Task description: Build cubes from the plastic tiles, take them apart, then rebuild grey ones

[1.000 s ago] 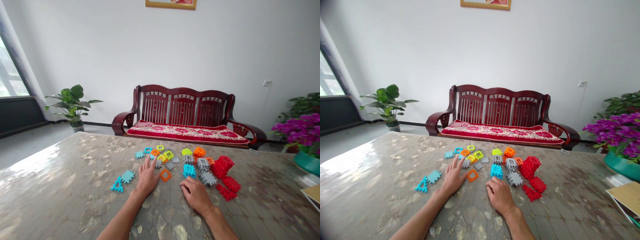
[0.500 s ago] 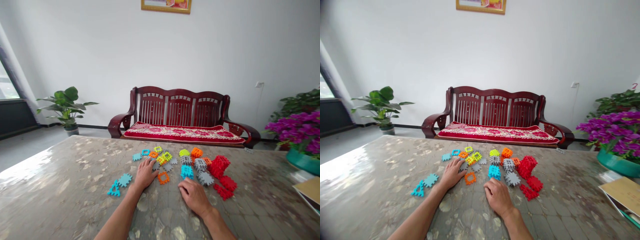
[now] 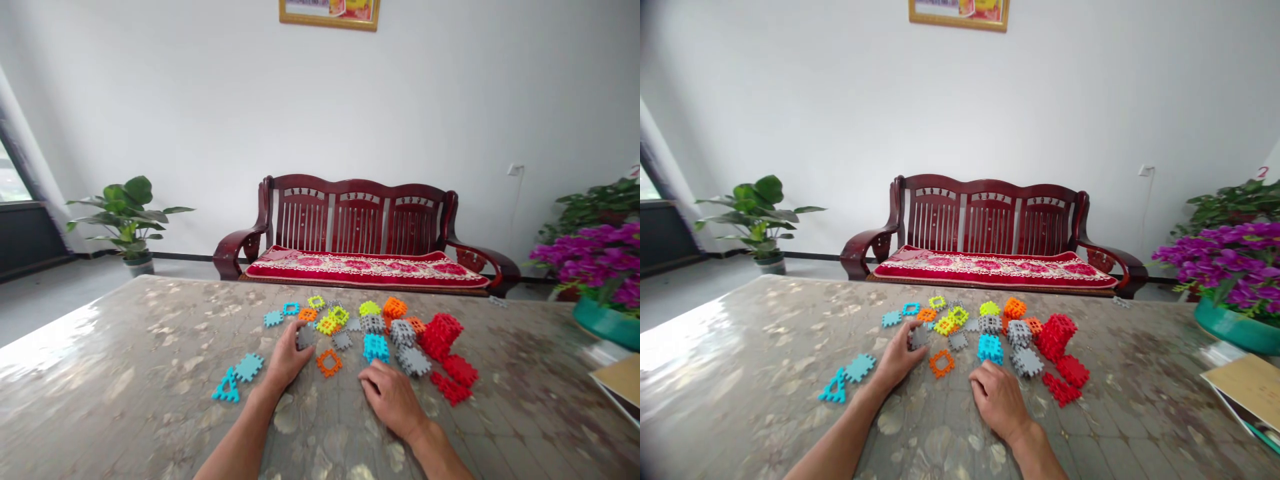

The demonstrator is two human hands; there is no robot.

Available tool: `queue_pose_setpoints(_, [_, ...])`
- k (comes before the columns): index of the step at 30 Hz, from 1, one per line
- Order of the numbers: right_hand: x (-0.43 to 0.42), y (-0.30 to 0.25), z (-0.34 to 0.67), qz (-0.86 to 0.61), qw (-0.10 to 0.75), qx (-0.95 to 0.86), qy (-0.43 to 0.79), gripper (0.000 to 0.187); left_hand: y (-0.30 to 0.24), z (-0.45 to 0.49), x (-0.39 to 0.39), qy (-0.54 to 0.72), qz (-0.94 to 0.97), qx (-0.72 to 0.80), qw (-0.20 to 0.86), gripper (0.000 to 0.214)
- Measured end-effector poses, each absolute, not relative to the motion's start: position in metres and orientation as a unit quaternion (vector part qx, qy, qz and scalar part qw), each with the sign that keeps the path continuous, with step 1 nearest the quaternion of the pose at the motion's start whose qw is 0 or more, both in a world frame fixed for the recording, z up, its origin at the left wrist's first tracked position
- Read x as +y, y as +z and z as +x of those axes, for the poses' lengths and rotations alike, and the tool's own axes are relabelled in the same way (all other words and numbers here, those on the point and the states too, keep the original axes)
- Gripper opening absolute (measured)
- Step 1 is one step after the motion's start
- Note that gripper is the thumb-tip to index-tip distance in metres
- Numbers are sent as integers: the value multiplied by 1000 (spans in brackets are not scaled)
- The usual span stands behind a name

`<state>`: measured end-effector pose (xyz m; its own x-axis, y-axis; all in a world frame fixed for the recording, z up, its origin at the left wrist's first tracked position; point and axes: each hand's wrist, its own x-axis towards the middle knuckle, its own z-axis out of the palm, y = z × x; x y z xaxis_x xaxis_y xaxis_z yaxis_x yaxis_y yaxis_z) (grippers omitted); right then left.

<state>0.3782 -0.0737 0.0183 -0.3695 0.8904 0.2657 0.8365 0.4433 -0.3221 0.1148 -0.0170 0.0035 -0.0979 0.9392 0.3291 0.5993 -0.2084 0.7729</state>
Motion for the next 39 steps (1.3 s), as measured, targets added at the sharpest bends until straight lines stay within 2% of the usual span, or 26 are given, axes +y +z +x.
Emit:
queue_pose_setpoints(13, [-82, 19, 373, -489, 222, -843, 39, 26, 3, 116, -12, 459, 619, 613, 176, 44])
queue_pose_setpoints(19, [-86, 16, 343, -458, 218, -862, 10, 50, -2, 114, -8, 456, 616, 622, 157, 45])
queue_pose_setpoints(24, [-64, 21, 315, -525, 170, -834, -28, 64, -3, 112, -5, 469, 609, 618, 163, 46])
queue_pose_setpoints(26, [-52, 25, 305, -550, 150, -820, -42, 60, -2, 111, -5, 468, 609, 619, 165, 46])
queue_pose_setpoints(31, [-32, 29, 293, -569, 129, -811, -52, 37, 1, 111, -7, 463, 607, 624, 165, 43])
queue_pose_setpoints(36, [-32, 20, 294, -577, 175, -796, -46, 34, -1, 112, -6, 452, 603, 635, 168, 49])
queue_pose_setpoints(39, [-33, 14, 294, -573, 254, -779, 2, 37, -3, 113, -6, 447, 606, 634, 178, 55])
